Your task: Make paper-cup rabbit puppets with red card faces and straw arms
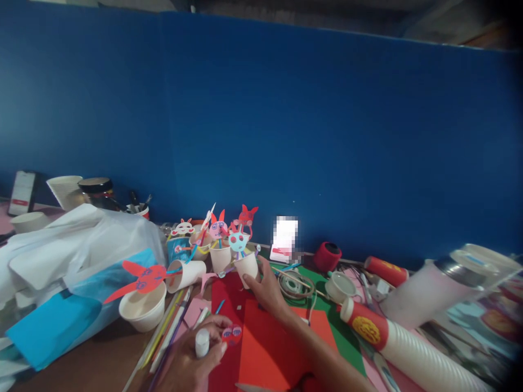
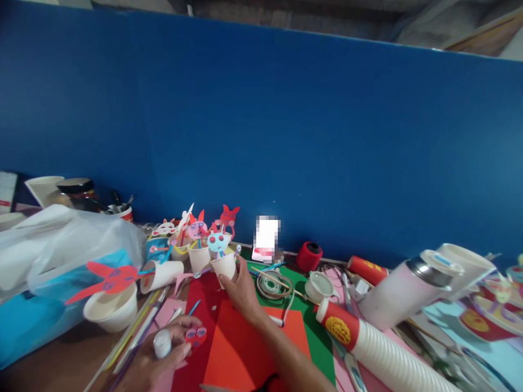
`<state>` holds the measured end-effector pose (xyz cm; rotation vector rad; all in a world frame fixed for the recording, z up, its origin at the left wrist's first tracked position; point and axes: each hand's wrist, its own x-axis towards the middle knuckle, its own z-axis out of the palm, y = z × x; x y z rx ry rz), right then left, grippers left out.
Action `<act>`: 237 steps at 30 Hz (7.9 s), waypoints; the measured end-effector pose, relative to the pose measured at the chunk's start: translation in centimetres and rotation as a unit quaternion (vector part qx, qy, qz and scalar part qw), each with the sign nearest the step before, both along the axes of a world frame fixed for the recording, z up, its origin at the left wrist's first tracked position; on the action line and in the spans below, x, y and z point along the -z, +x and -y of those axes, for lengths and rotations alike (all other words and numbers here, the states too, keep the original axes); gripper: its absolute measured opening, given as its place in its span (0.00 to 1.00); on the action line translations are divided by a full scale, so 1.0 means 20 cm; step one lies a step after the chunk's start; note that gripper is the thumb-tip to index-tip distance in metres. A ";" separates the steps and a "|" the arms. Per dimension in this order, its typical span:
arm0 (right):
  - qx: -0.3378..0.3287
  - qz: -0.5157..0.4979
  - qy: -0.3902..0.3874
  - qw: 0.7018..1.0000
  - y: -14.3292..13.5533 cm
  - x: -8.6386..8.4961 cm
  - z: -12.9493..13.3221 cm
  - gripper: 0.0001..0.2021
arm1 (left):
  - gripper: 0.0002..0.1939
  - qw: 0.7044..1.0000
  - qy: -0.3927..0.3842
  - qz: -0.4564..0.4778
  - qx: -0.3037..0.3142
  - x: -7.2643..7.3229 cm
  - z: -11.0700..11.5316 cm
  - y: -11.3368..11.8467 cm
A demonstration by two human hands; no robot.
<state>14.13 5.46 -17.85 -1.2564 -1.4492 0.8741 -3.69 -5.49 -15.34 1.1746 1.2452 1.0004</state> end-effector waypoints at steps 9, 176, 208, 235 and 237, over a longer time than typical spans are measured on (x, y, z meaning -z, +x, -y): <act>0.023 0.096 0.029 0.995 0.04 -0.06 0.08 0.30 | 0.13 0.999 -0.036 -0.001 -0.011 0.00 -0.01 0.01; -0.115 0.472 0.181 0.855 0.49 -0.02 0.67 0.08 | 0.11 0.932 0.231 -0.275 0.043 -0.10 -0.22 0.00; -0.084 0.477 0.160 0.860 0.51 -0.03 0.64 0.07 | 0.10 0.900 0.285 -0.319 0.081 0.00 -0.24 0.02; -0.077 0.472 0.167 0.862 0.51 -0.03 0.65 0.07 | 0.12 0.935 0.247 -0.256 -0.006 -0.11 -0.30 -0.01; -0.073 0.472 0.166 0.863 0.51 -0.03 0.64 0.07 | 0.11 0.923 0.256 -0.287 0.019 -0.07 -0.29 0.02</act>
